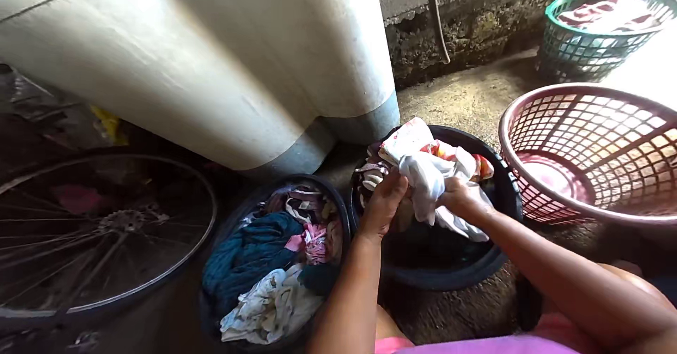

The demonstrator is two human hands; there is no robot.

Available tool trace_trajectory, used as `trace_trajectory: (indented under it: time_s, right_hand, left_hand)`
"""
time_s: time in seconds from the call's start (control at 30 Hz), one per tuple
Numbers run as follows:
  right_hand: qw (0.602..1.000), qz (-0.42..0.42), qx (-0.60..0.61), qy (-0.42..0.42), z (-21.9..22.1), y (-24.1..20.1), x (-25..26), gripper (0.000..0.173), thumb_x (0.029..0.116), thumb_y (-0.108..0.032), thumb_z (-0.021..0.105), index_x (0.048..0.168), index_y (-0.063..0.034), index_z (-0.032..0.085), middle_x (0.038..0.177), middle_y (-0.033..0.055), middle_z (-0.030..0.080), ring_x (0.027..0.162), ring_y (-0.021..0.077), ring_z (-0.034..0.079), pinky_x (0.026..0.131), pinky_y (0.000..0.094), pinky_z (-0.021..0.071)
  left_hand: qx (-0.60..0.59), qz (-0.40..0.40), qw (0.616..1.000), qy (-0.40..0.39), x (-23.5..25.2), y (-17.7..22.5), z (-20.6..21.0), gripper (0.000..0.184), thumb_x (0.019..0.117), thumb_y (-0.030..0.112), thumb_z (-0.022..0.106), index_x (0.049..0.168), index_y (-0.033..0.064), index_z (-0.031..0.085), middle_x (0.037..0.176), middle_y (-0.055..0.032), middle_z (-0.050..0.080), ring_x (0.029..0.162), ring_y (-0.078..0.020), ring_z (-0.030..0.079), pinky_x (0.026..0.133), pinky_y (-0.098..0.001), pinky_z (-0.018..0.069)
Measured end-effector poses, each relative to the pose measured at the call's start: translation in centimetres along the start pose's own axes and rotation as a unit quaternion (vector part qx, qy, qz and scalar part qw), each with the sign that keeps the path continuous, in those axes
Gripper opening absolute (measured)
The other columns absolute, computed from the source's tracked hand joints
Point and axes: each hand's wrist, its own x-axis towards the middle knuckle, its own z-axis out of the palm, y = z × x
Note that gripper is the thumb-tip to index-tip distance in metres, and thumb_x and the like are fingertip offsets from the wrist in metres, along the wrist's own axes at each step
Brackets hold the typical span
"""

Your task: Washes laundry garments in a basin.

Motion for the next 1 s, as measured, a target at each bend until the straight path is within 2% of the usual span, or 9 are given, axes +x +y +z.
trace_trajectory:
  time_s: [0.13, 0.27, 0.4, 0.47, 0.53, 0.63, 0.67, 0.83, 1.0]
  right_hand:
    - [0.975, -0.097, 0.199, 0.026, -2.2, -4.8, -1.7, 0.022, 0.1061, -0.011, 0.048, 0.101, -0.0053, 0.068, 0.089, 0.0004, 0.074, 0.081, 0.0103, 0.072, 0.077, 0.0320, 0.0634]
    - [0.912, -0.211, 0.353, 0.003, -4.9, -6.4, -2.9, 0.025, 0.1002, -0.040, 0.065, 0.107, -0.0187, 0.075, 0.097, -0.0002, 0.077, 0.086, 0.0117, 0.074, 0.080, 0.0340, 0.0634]
    - [0.870, -0.231, 0.434, -0.031, -7.3, -6.1, -2.7, 0.040, 0.0988, -0.049, 0.064, 0.125, -0.0191, 0.066, 0.115, 0.0043, 0.073, 0.104, 0.0191, 0.072, 0.092, 0.0430, 0.0611]
    - [0.928, -0.167, 0.328, 0.062, -8.4, -4.8, -2.1, 0.033, 0.1064, -0.044, 0.052, 0.120, -0.0157, 0.063, 0.103, 0.0019, 0.074, 0.090, 0.0145, 0.073, 0.080, 0.0364, 0.0633]
    - [0.986, -0.020, -0.012, 0.165, -9.7, -3.2, -1.0, 0.025, 0.1092, -0.020, 0.050, 0.099, -0.0010, 0.063, 0.078, 0.0058, 0.068, 0.066, 0.0137, 0.068, 0.064, 0.0320, 0.0604]
    - [0.864, 0.195, -0.464, -0.003, -9.3, -1.1, -0.2, 0.039, 0.1022, -0.030, 0.062, 0.105, 0.0088, 0.068, 0.112, 0.0314, 0.068, 0.110, 0.0477, 0.066, 0.091, 0.0683, 0.0483]
    - [0.849, 0.185, -0.493, -0.048, -8.4, -0.8, -0.4, 0.040, 0.0999, -0.031, 0.066, 0.108, 0.0079, 0.069, 0.117, 0.0326, 0.067, 0.115, 0.0509, 0.063, 0.092, 0.0713, 0.0467]
    - [0.943, -0.076, -0.302, -0.121, -2.8, 2.0, 0.6, 0.073, 0.0879, -0.032, 0.082, 0.150, -0.0084, 0.052, 0.148, 0.0209, 0.054, 0.140, 0.0389, 0.049, 0.115, 0.0588, 0.0392]
    - [0.952, -0.101, -0.252, -0.141, -1.1, 1.6, 0.5, 0.029, 0.0968, -0.023, 0.068, 0.096, 0.0058, 0.070, 0.089, 0.0218, 0.069, 0.089, 0.0358, 0.067, 0.084, 0.0580, 0.0513]
  left_hand:
    - [0.184, -0.119, 0.972, -0.090, -0.1, -1.2, -1.0, 0.059, 0.1004, 0.026, 0.062, 0.150, -0.0019, 0.044, 0.135, -0.0194, 0.059, 0.118, -0.0223, 0.062, 0.102, -0.0399, 0.0516]
    - [0.220, -0.057, 0.962, -0.151, 0.0, -2.4, -1.3, 0.073, 0.0936, 0.025, 0.072, 0.155, 0.0034, 0.039, 0.148, -0.0212, 0.051, 0.132, -0.0271, 0.054, 0.110, -0.0431, 0.0462]
    - [0.256, -0.026, 0.964, -0.058, 0.7, -3.0, -1.4, 0.052, 0.0952, 0.023, 0.069, 0.138, -0.0033, 0.054, 0.136, -0.0208, 0.058, 0.124, -0.0245, 0.059, 0.105, -0.0399, 0.0515]
    - [0.354, -0.021, 0.935, -0.011, 0.7, -2.2, -1.5, 0.036, 0.0924, 0.019, 0.071, 0.118, -0.0062, 0.068, 0.129, -0.0250, 0.059, 0.122, -0.0297, 0.058, 0.105, -0.0420, 0.0489]
    - [0.428, -0.024, 0.903, 0.033, 0.9, -1.6, -2.4, 0.034, 0.0867, 0.017, 0.077, 0.110, -0.0065, 0.072, 0.131, -0.0281, 0.059, 0.126, -0.0353, 0.055, 0.109, -0.0453, 0.0444]
    - [0.474, 0.000, 0.877, 0.074, 0.9, -1.8, -3.6, 0.036, 0.0826, 0.027, 0.083, 0.103, -0.0019, 0.075, 0.129, -0.0274, 0.058, 0.127, -0.0382, 0.053, 0.111, -0.0487, 0.0408]
    - [0.486, 0.020, 0.870, 0.082, 1.0, -1.9, -3.5, 0.035, 0.0828, 0.030, 0.082, 0.100, 0.0004, 0.077, 0.129, -0.0271, 0.059, 0.128, -0.0395, 0.051, 0.113, -0.0506, 0.0380]
    - [0.372, 0.171, 0.912, 0.006, 1.0, -2.6, -0.5, 0.022, 0.0858, 0.027, 0.080, 0.084, 0.0047, 0.078, 0.122, -0.0220, 0.062, 0.125, -0.0308, 0.054, 0.111, -0.0448, 0.0417]
    - [0.313, 0.197, 0.925, -0.081, 0.5, -2.6, 0.8, 0.035, 0.0921, 0.027, 0.075, 0.105, -0.0042, 0.069, 0.095, -0.0106, 0.071, 0.091, -0.0148, 0.067, 0.092, -0.0342, 0.0536]
